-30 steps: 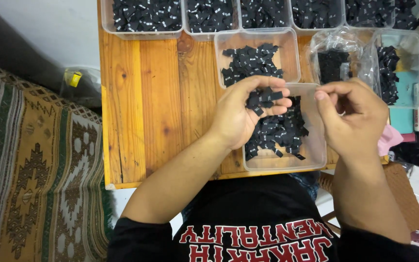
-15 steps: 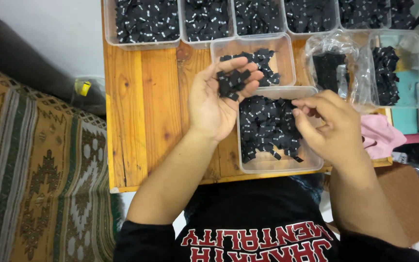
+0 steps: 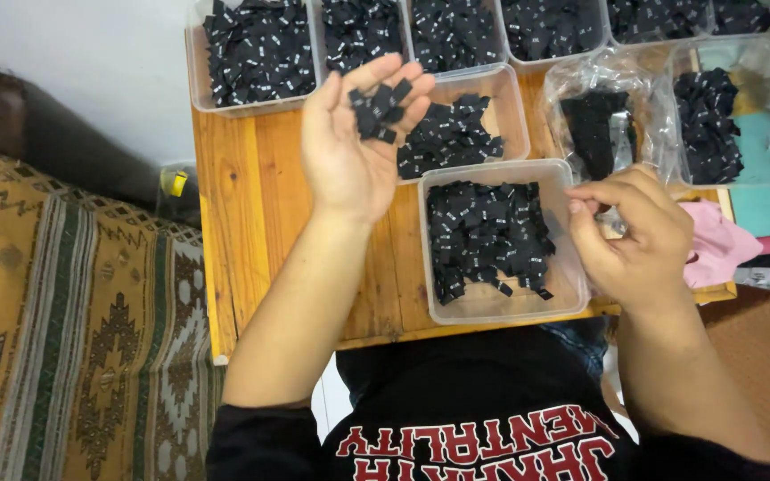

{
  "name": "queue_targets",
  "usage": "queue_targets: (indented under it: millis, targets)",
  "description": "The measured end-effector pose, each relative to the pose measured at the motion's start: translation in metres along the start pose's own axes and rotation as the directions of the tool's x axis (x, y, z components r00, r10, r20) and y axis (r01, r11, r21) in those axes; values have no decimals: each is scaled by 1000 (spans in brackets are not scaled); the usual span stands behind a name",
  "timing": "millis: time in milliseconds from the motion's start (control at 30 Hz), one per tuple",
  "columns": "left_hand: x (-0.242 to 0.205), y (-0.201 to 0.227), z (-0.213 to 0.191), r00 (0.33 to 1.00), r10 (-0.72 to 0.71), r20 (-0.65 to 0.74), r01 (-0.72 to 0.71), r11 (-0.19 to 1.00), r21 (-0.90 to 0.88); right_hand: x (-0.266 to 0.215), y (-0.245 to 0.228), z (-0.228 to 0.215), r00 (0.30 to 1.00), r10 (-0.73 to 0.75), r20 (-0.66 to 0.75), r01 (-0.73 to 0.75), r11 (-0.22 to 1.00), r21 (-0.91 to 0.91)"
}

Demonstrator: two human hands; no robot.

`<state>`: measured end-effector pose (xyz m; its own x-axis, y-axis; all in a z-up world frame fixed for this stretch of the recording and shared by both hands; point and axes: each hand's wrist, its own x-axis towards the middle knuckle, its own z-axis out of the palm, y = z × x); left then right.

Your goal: Sorting and inspecting small black plastic garment trims from one container to another

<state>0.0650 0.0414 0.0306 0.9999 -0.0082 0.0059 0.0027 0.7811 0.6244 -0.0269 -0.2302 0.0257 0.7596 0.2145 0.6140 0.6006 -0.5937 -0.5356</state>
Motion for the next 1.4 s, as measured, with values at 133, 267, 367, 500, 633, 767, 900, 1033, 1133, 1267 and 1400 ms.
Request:
queue_targets:
  millis: [133,267,367,500,633,767,900,1033,1133,1267,1400]
  targets:
    - [10,-12,4,988,22,151,-75,932,354,6,5,2,991,-60,124,63,998,-22]
    - [-3,-7,16,897,-278,342,-204,427,881,11,6,13,943,-60,328,129,972,-195]
    - [-13,-9,17,817,-335,469,-373,311,874,16,6,29,911,-85,404,214,935,-284]
    - [-21,-18,14,803,-252,541,-488,243,838,13,8,48,822,193,535,153,831,-535]
    - [-14,-50,-14,827,-106,552,-518,238,822,19,2,56,723,351,595,180,736,-653]
    - [0,-76,-36,676,202,709,-730,56,681,16,9,59,711,386,588,159,726,-669]
    - [-3,-77,-36,614,164,772,-778,-44,627,20,8,53,714,411,567,48,778,-626]
    - [-7,-70,-33,687,-8,727,-726,-53,685,21,5,57,691,455,561,51,743,-667]
    - [-9,-68,-30,724,-131,677,-689,-92,719,25,0,60,667,477,573,97,706,-701]
    - [-14,-60,-20,760,-279,587,-648,-252,719,19,8,60,721,426,546,95,720,-687]
    - [-18,-54,-17,736,-270,622,-677,-258,689,12,18,57,791,373,485,3,791,-612]
